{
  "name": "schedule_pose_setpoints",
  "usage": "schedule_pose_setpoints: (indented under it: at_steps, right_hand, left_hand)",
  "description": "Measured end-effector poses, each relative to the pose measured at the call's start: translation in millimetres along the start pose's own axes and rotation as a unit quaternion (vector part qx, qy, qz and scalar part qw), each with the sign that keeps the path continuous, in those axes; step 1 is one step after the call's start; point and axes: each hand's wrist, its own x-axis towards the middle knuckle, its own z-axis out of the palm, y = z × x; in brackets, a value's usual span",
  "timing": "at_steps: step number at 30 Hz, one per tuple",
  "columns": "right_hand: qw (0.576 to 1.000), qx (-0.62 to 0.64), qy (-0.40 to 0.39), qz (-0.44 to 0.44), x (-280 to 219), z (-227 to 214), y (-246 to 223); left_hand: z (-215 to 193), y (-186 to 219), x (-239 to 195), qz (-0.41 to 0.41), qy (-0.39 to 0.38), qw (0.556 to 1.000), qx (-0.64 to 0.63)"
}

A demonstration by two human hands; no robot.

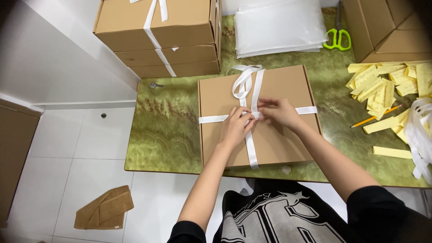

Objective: The person closes a cardboard box containing a wrapped item, then ties a white ribbon around it to form a bow. They then write on a yellow sticky note with a pencil and place the note on the box.

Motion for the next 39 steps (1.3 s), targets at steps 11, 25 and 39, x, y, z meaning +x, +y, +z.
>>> schedule_pose_setpoints:
  at_steps: [11,25,39]
  right_hand:
    - [0.964,-0.194,0.058,-0.174,-75.9,33.8,21.5]
    - [0.980,0.010,0.143,-0.135,-123.8,34.4,11.0]
    - [0.983,0.020,-0.111,0.142,-176.5,45.4,16.9]
  left_hand:
    - [-30.3,50.8,-51.7,-0.124,0.046,0.959,-0.249]
    - [-50.8,125.6,-89.1,-0.226,-0.202,0.809,-0.503]
    - [-97.4,117.0,-64.4,-0.301,0.050,0.758,-0.577]
